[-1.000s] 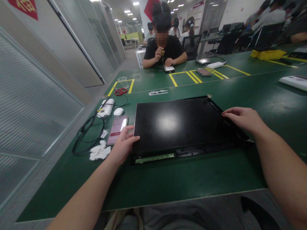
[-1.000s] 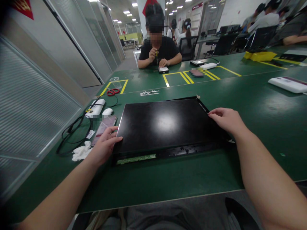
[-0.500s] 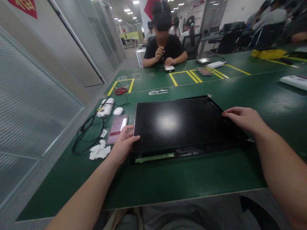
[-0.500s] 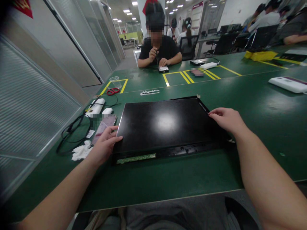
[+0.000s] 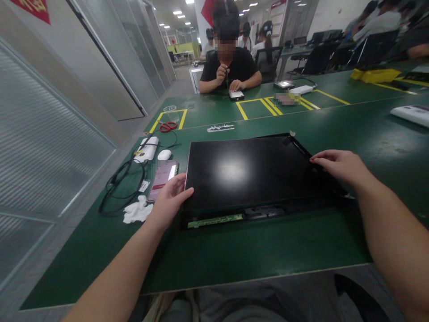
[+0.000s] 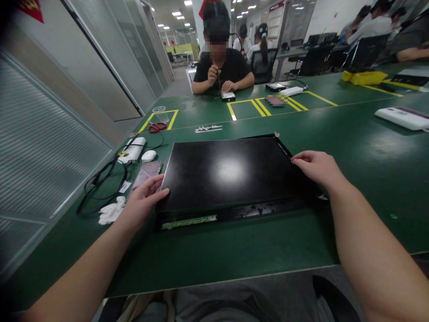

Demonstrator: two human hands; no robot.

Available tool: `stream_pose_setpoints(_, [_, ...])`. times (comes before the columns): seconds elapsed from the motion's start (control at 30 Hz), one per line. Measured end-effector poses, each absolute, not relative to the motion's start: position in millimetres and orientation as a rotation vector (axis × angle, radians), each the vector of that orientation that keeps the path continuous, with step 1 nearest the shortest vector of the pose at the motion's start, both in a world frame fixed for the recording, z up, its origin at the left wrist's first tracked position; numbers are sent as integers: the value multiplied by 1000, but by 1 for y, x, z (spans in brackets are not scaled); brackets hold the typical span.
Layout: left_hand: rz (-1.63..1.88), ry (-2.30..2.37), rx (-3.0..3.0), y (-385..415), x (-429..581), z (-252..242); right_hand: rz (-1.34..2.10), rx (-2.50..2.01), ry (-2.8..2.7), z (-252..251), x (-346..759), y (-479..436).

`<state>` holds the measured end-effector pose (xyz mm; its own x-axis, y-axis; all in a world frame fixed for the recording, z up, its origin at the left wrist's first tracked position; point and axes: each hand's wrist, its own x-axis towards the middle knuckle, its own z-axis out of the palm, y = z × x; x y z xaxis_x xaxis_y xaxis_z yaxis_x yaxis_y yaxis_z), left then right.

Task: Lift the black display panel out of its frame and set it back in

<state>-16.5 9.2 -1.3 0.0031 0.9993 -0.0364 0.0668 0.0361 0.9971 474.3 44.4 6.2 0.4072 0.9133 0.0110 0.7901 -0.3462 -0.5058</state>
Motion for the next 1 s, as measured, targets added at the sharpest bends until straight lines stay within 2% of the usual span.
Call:
stream_pose_setpoints(0.1, [1156, 1400, 1417, 12, -24, -11, 382, -2228, -1453, 7, 474, 44])
stream_pose_setpoints(0.43, [828, 1632, 1754, 17, -32, -24, 400, -2252, -1446, 5, 477, 46])
stream_pose_setpoints(1.0, [661, 1656, 1918, 14, -32, -13, 473, -2166, -1366, 9, 472, 42])
